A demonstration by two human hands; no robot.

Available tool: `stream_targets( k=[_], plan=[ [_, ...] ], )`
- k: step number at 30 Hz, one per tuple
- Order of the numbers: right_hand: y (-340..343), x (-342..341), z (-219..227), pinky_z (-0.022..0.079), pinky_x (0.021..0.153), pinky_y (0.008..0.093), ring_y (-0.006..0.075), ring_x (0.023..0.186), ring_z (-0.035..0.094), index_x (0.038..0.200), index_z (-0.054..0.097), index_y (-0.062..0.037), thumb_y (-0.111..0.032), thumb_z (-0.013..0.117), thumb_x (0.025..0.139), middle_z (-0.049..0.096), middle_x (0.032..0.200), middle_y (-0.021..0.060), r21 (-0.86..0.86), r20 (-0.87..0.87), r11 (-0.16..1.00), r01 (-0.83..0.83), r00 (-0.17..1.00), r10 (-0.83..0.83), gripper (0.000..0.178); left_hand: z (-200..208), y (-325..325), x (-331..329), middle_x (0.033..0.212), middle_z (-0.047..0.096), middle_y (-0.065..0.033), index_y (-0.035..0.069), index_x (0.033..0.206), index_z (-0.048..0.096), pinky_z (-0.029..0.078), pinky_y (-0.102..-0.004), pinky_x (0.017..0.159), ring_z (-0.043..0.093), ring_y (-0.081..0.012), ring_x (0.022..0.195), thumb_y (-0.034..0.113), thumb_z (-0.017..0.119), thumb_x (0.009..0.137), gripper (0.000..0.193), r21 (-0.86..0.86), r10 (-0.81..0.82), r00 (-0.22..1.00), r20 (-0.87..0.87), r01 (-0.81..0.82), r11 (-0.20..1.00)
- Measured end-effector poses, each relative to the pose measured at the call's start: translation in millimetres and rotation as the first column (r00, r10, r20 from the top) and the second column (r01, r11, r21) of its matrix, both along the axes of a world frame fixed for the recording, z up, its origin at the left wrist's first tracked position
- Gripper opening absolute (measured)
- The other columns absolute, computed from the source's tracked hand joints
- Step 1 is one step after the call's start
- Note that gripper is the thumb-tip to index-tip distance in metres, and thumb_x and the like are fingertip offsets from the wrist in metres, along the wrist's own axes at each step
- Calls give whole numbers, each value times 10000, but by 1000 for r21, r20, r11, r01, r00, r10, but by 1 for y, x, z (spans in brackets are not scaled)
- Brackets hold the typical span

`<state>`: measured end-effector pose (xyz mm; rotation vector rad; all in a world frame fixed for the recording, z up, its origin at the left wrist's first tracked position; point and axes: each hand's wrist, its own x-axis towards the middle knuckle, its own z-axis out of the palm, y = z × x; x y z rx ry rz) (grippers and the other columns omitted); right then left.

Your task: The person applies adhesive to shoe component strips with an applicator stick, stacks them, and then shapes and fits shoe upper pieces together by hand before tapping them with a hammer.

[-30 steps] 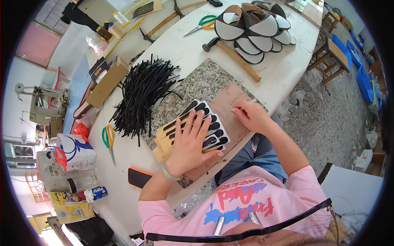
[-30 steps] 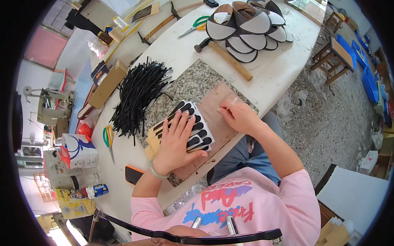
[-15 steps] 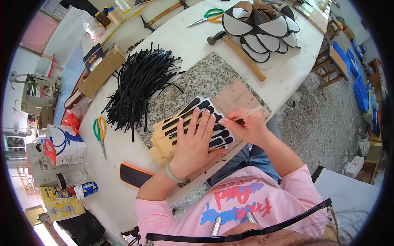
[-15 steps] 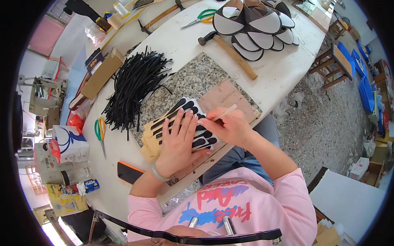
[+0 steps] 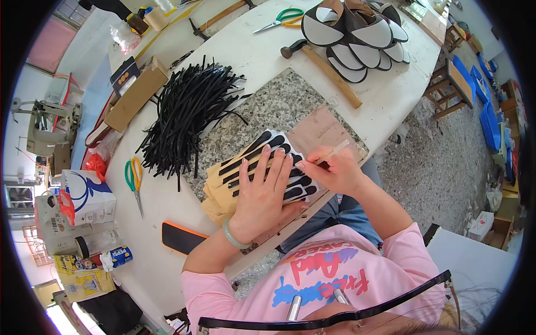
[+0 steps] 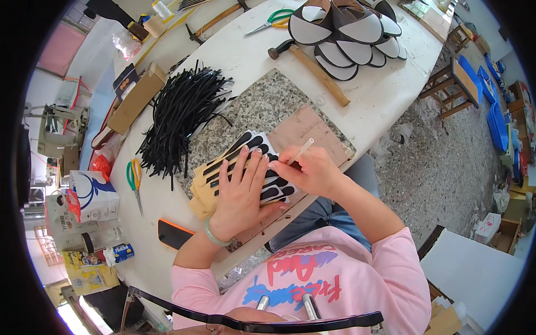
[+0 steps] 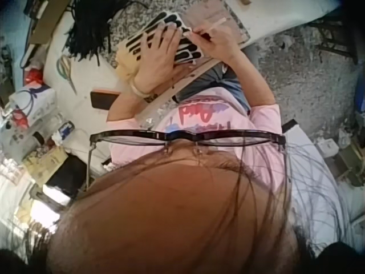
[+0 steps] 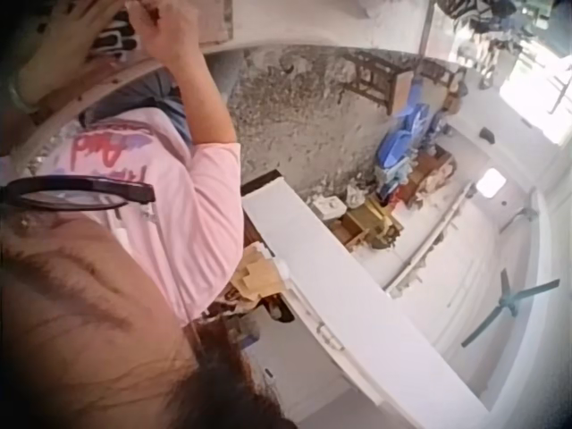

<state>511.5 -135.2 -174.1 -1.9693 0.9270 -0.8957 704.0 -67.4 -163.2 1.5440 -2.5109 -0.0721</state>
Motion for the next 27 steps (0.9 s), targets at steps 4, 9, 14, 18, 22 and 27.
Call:
stream_targets(
  k=[4, 9, 14, 18, 22, 27],
  plan=[
    [-6, 0, -1, 454, 520, 263, 153, 544, 597, 808, 635, -28, -155, 692, 834, 604, 623, 80, 81, 72, 993, 91, 993, -97, 141, 0, 3, 3, 1381, 413, -197, -31, 1335, 408, 188, -564, 1058, 332, -360, 1333, 628, 660, 695, 952, 2, -11, 1000, -26, 11, 1000],
    [-15, 16, 0, 405, 493, 242, 96, 531, 526, 798, 638, -16, -135, 708, 823, 596, 618, 55, 36, 134, 990, 136, 981, -140, 140, -5, 8, 6, 1378, 385, -252, -89, 1295, 390, 184, -542, 1079, 348, -370, 1328, 571, 729, 667, 972, 5, 4, 982, -190, -3, 1000],
    [-28, 30, -12, 441, 520, 259, 128, 558, 582, 814, 640, -13, -164, 693, 838, 616, 651, 76, 19, 177, 995, 97, 979, -99, 162, -5, 6, 4, 1363, 398, -252, -100, 1292, 383, 192, -543, 1075, 361, -371, 1318, 578, 730, 658, 991, 0, -3, 991, -135, 3, 1000],
    [-33, 32, -16, 455, 533, 268, 152, 574, 606, 820, 639, -17, -170, 684, 844, 622, 667, 91, -5, 120, 998, 60, 991, -59, 161, -7, 7, 5, 1356, 405, -256, -99, 1293, 382, 201, -543, 1072, 378, -373, 1305, 576, 732, 654, 993, -11, -4, 992, -125, 3, 1000],
    [-36, 30, -15, 449, 528, 268, 159, 572, 605, 823, 628, -24, -167, 675, 850, 617, 667, 95, 44, 75, 998, 43, 996, -46, 153, -5, 6, 4, 1356, 408, -253, -97, 1299, 378, 204, -543, 1071, 381, -373, 1303, 572, 734, 651, 997, 9, 1, 993, -119, 0, 1000],
    [-34, 28, -14, 436, 518, 268, 155, 562, 590, 813, 614, -31, -160, 677, 848, 606, 664, 81, 46, 67, 999, -8, 998, 5, 148, -5, 5, 3, 1353, 416, -245, -91, 1308, 374, 199, -539, 1074, 388, -365, 1300, 583, 725, 653, 1002, -2, 4, 994, -108, -4, 1000]
  ],
)
